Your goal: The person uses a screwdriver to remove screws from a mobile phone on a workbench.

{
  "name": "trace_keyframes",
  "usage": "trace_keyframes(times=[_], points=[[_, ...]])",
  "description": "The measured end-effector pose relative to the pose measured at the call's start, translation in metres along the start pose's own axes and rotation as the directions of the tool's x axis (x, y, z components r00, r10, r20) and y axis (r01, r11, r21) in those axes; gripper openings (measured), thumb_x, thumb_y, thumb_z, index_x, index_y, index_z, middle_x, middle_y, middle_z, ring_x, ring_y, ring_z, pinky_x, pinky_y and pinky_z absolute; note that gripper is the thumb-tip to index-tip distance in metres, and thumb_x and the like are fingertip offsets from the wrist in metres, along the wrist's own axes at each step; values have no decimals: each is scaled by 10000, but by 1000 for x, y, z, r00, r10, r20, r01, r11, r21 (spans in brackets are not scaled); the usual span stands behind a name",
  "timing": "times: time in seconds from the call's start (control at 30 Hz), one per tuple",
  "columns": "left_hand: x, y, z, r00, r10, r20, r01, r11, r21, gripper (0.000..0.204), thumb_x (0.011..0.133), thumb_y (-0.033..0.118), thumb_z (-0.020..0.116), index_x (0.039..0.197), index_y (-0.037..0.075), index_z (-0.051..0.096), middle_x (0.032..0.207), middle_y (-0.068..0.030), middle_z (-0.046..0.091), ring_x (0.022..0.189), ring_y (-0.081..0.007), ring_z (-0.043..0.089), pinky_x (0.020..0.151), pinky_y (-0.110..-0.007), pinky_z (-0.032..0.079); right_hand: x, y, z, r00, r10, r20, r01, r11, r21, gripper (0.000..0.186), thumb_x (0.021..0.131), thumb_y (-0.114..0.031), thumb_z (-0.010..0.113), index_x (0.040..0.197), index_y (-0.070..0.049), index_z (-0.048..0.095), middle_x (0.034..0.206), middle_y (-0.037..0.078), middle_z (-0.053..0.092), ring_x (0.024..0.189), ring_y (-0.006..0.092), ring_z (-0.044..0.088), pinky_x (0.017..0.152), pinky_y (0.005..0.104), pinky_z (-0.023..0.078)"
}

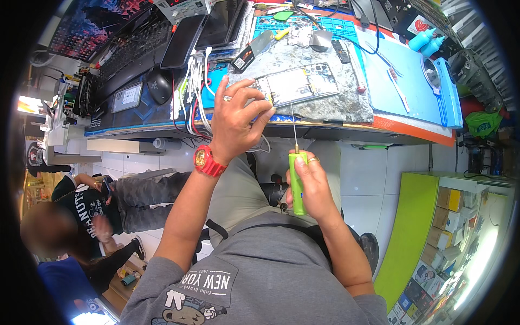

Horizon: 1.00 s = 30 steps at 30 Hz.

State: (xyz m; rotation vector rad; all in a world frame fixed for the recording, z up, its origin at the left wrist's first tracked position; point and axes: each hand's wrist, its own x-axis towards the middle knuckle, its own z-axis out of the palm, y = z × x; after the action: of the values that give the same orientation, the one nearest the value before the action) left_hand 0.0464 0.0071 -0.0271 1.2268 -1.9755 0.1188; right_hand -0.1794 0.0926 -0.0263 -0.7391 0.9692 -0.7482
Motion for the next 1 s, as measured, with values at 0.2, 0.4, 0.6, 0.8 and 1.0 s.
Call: trace_keyframes(times=[0.2, 0.4, 0.6, 0.8, 1.0], points=[[0, 1, 0, 1000, -1, 0, 1, 1000, 0, 108, 857, 208, 815, 937, 170, 752, 1018, 11, 674, 1223, -281, 623, 1210, -617, 288, 0, 0, -1, 1000, -7, -10, 7, 1000, 9, 436, 1136, -392, 454, 1388, -37, 458, 839, 91, 579, 495, 152, 585, 440, 311, 509], [0, 0, 0, 1000, -4, 6, 4, 1000, 0, 108, 857, 207, 815, 938, 171, 753, 1018, 9, 675, 1220, -287, 625, 1213, -616, 283, -1, -6, -5, 999, -16, -47, 17, 1000, 13, 427, 1136, -384, 455, 1387, -38, 462, 854, 93, 582, 501, 160, 587, 446, 314, 508], [0, 0, 0, 1000, -7, 8, 7, 1000, -4, 108, 853, 206, 818, 935, 174, 754, 1018, 8, 674, 1221, -289, 626, 1216, -616, 279, -3, -3, -1, 999, -35, -28, 32, 995, -99, 411, 1131, -369, 476, 1387, -48, 466, 873, 90, 579, 519, 148, 589, 453, 305, 496], [0, 0, 0, 1000, -9, 7, 9, 1000, -9, 105, 850, 204, 820, 926, 175, 753, 1014, 12, 673, 1225, -287, 624, 1215, -617, 281, -3, 1, 14, 997, 59, 40, -58, 998, -15, 428, 1126, -402, 481, 1387, -63, 465, 881, 81, 580, 524, 141, 590, 462, 301, 502], [1, 1, 1, 1000, -20, 0, 20, 1000, -10, 108, 843, 216, 828, 908, 176, 751, 996, 17, 671, 1235, -283, 620, 1208, -626, 281, 0, -1, 3, 999, 39, 19, -39, 999, -6, 429, 1128, -417, 468, 1382, -71, 469, 861, 79, 583, 521, 145, 595, 462, 309, 507]])
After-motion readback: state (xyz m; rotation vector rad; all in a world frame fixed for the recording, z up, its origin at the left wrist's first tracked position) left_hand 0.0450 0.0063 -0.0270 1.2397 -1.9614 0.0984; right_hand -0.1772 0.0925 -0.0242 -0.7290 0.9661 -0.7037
